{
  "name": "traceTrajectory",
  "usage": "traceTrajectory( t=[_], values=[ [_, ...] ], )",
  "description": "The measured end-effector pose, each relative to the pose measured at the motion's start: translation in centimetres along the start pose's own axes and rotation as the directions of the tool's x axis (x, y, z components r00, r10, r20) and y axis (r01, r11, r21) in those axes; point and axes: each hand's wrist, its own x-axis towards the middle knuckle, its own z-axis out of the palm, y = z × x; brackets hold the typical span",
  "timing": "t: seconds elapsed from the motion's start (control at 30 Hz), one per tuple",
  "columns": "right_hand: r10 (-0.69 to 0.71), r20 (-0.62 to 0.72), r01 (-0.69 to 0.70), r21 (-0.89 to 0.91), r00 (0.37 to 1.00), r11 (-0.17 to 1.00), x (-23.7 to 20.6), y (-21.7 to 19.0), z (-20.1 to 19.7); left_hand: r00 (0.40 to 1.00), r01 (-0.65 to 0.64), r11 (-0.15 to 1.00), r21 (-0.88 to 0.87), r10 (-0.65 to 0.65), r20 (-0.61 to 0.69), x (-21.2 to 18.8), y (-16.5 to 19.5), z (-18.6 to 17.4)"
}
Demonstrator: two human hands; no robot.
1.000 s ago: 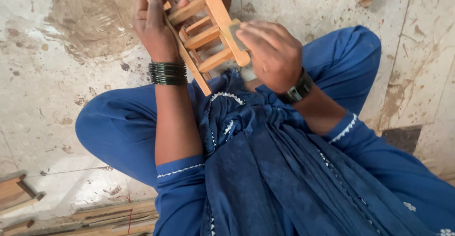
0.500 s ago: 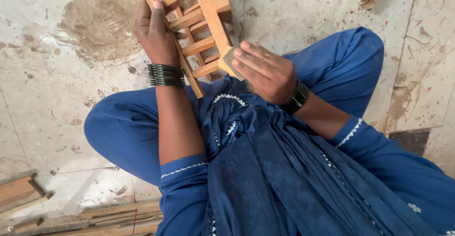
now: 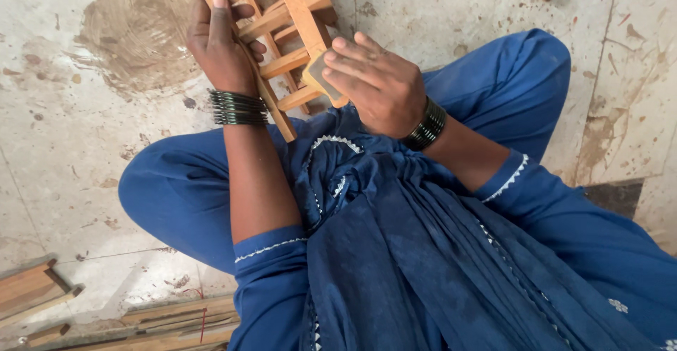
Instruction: The person sits on the floor holding a small wooden chair-like frame on their lap and sands its surfaces with a sanding block, turning the frame over to sand different sides and edges. Stacks of wooden parts lie on the floor around them.
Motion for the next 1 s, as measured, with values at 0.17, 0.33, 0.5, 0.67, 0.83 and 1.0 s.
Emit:
traceTrajectory(
  t=[0.17,0.33,0.5,0.67,0.83,1.0],
  values=[
    [-0.015,-0.033,0.016,0.03,0.999,0.999,0.1,0.1,0.1,1.0,-0.014,1.0,-0.01,0.014,-0.01,0.2,0.0,-0.1],
    [0.085,0.03,-0.087,0.115,0.996,0.99,0.3,-0.2,-0.3,1.0,-0.021,0.999,-0.031,0.021,0.012,0.2,-0.1,0.0],
    [0.014,-0.065,-0.01,0.064,0.998,0.998,0.3,-0.1,-0.3,1.0,-0.013,1.0,-0.001,0.013,-0.004,0.2,-0.2,-0.1],
    [0.015,-0.058,-0.011,0.059,0.998,0.998,0.5,0.4,0.4,1.0,-0.025,0.999,0.027,0.025,0.004,0.2,-0.3,-0.1],
    [-0.044,0.016,0.042,0.107,0.999,0.993,-0.1,-0.6,-2.1,0.999,-0.048,0.997,-0.054,0.049,0.008,0.4,-0.5,0.0],
    [0.196,-0.135,-0.176,0.149,0.971,0.973,-0.2,-0.3,-4.2,1.0,-0.005,0.999,-0.053,0.006,0.009,0.6,-0.5,0.0]
  ],
)
